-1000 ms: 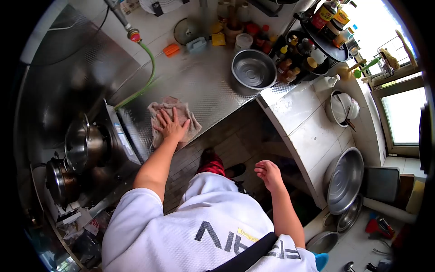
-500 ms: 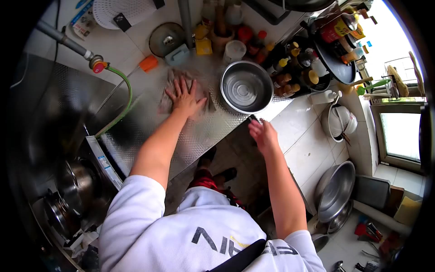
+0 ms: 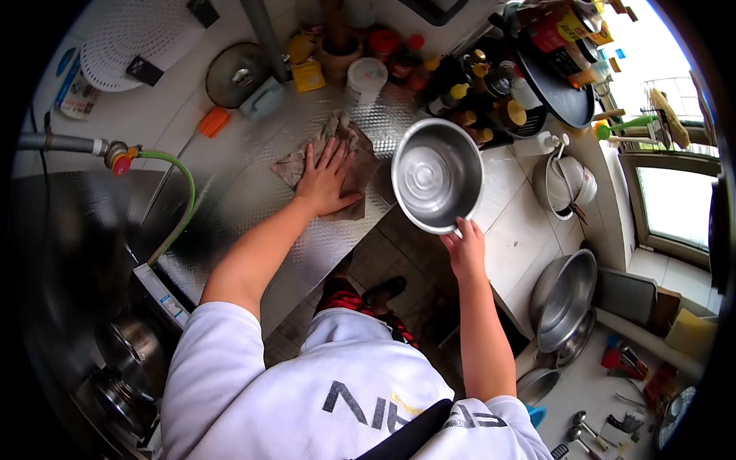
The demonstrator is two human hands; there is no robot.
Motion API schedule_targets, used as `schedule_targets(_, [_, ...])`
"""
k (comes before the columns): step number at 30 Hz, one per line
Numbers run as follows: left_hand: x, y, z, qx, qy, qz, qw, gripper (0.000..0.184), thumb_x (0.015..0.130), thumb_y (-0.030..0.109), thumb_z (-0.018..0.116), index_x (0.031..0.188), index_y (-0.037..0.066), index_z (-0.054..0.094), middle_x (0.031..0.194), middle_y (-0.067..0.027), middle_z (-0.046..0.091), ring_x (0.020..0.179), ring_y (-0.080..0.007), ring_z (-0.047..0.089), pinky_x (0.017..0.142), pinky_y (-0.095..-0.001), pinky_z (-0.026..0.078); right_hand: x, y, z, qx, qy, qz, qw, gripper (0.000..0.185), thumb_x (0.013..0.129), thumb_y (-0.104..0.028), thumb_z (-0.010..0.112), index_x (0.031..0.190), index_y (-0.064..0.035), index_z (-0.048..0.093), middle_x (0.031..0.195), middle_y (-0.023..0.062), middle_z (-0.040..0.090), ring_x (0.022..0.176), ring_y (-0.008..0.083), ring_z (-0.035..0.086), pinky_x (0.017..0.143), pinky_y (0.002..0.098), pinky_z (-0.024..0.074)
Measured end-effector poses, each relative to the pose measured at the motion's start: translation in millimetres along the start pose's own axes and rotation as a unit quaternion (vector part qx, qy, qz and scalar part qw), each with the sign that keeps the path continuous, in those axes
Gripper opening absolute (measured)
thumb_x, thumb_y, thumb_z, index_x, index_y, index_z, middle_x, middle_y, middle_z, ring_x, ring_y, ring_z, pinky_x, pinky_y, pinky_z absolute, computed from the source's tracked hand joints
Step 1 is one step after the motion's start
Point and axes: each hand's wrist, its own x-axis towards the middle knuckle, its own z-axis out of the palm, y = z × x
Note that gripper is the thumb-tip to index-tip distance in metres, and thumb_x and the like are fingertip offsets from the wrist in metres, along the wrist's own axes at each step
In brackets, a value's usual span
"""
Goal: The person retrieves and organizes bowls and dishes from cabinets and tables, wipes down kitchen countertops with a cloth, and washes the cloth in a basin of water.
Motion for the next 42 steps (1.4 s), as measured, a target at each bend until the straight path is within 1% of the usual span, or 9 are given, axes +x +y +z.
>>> schedule_targets(7, [88.2, 52.5, 22.2, -0.013, 0.052, 0.009, 0.998, 0.059, 0.102, 0.043, 0.034, 0.154, 0.017, 0.03, 0.162, -0.0053, 0.023, 0.152, -0.0289, 0.009, 0.117, -0.0651, 0.004, -55.5, 40.9, -117.5, 0.089, 0.138, 0.005, 0.986, 0.019, 0.093, -0.013, 0.055, 0.109, -0.0029, 0.056, 0.103, 0.0052, 0.065, 0.083, 0.0186, 0.067, 0.066, 0.0283, 0.0523])
schedule_targets(11, [124.4, 85.6, 27.5, -0.048, 0.057, 0.002, 0.997, 0.053, 0.101, 0.044, 0.035, 0.152, 0.03, 0.035, 0.161, -0.0089, 0.024, 0.151, -0.0318, 0.012, 0.116, -0.0667, 0.003, -76.6, 53.2, -121.6, 0.115, 0.157, 0.02, 0.981, 0.022, 0.092, -0.015, 0.056, 0.11, -0.0019, 0.056, 0.102, 0.0083, 0.064, 0.097, 0.0291, 0.068, 0.072, 0.0311, 0.0521])
schedule_targets(15, [79.6, 100.1, 24.5, -0.044, 0.024, 0.112, 0.992, 0.054, 0.098, 0.043, 0.045, 0.151, 0.032, 0.037, 0.161, -0.0116, 0.023, 0.151, -0.0317, 0.013, 0.116, -0.066, 0.003, -78.6, 49.8, -104.3, 0.087, 0.142, 0.014, 0.986, 0.012, 0.094, -0.015, 0.055, 0.101, -0.0053, 0.058, 0.094, 0.0041, 0.063, 0.081, 0.019, 0.066, 0.069, 0.0301, 0.0533])
schedule_targets(18, [20.8, 96.4, 23.5, -0.073, 0.033, 0.122, 0.989, 0.055, 0.096, 0.042, 0.049, 0.149, 0.031, 0.04, 0.161, -0.0117, 0.023, 0.151, -0.0314, 0.013, 0.117, -0.0648, 0.003, -66.0, 44.9, -86.3, 0.062, 0.097, 0.003, 0.993, 0.011, 0.097, -0.015, 0.054, 0.1, -0.005, 0.056, 0.091, 0.0029, 0.063, 0.078, 0.0145, 0.065, 0.068, 0.0293, 0.0551])
schedule_targets(25, [-136.8, 56.0, 0.5, -0.103, -0.014, -0.091, 0.99, 0.082, 0.079, 0.06, 0.065, 0.148, 0.022, 0.043, 0.163, -0.0134, 0.017, 0.151, -0.034, 0.011, 0.115, -0.0665, 0.003, -19.0, 35.6, -10.1, -0.01, -0.027, 0.003, 1.0, 0.011, 0.098, -0.015, 0.054, 0.101, -0.0043, 0.056, 0.089, 0.0034, 0.063, 0.076, 0.0134, 0.064, 0.067, 0.0297, 0.056])
schedule_targets(33, [-358.6, 74.6, 21.9, -0.04, -0.077, -0.319, 0.944, 0.097, 0.073, 0.057, 0.074, 0.153, 0.021, 0.033, 0.163, -0.0163, 0.013, 0.151, -0.0369, 0.008, 0.115, -0.0665, 0.003, 23.0, 59.4, 82.7, -0.129, -0.098, 0.009, 0.987, 0.016, 0.096, -0.018, 0.058, 0.096, -0.0018, 0.059, 0.082, 0.0032, 0.058, 0.069, 0.0112, 0.058, 0.064, 0.027, 0.0548])
schedule_targets(37, [-388.0, 74.5, 14.1, -0.066, -0.086, -0.406, 0.907, 0.1, 0.075, 0.055, 0.074, 0.155, 0.016, 0.028, 0.164, -0.0178, 0.008, 0.151, -0.0392, 0.007, 0.115, -0.0658, 0.003, 33.5, 76.8, 114.4, -0.167, -0.142, 0.002, 0.976, 0.02, 0.095, -0.018, 0.058, 0.098, 0.0018, 0.06, 0.084, 0.0053, 0.059, 0.072, 0.014, 0.06, 0.065, 0.0284, 0.0555])
schedule_targets(40, [-385.5, 57.5, 29.3, -0.052, -0.008, -0.405, 0.913, 0.089, 0.083, 0.056, 0.066, 0.153, 0.014, 0.032, 0.164, -0.0178, 0.006, 0.151, -0.0386, 0.005, 0.115, -0.065, 0.003, 41.9, 87.7, 135.4, -0.159, -0.17, 0.008, 0.973, 0.021, 0.096, -0.019, 0.057, 0.099, 0.0016, 0.061, 0.086, 0.0059, 0.061, 0.073, 0.0141, 0.06, 0.066, 0.0292, 0.0562])
schedule_targets(42, [-368.4, 25.3, 40.1, -0.003, 0.016, -0.441, 0.897, 0.083, 0.085, 0.057, 0.063, 0.151, 0.013, 0.037, 0.163, -0.0191, 0.01, 0.151, -0.0383, 0.007, 0.114, -0.0659, 0.003, 44.9, 90.4, 146.5, -0.149, -0.224, 0.019, 0.963, 0.025, 0.098, -0.022, 0.057, 0.109, 0.0008, 0.059, 0.1, 0.008, 0.062, 0.085, 0.0177, 0.064, 0.075, 0.0324, 0.0564])
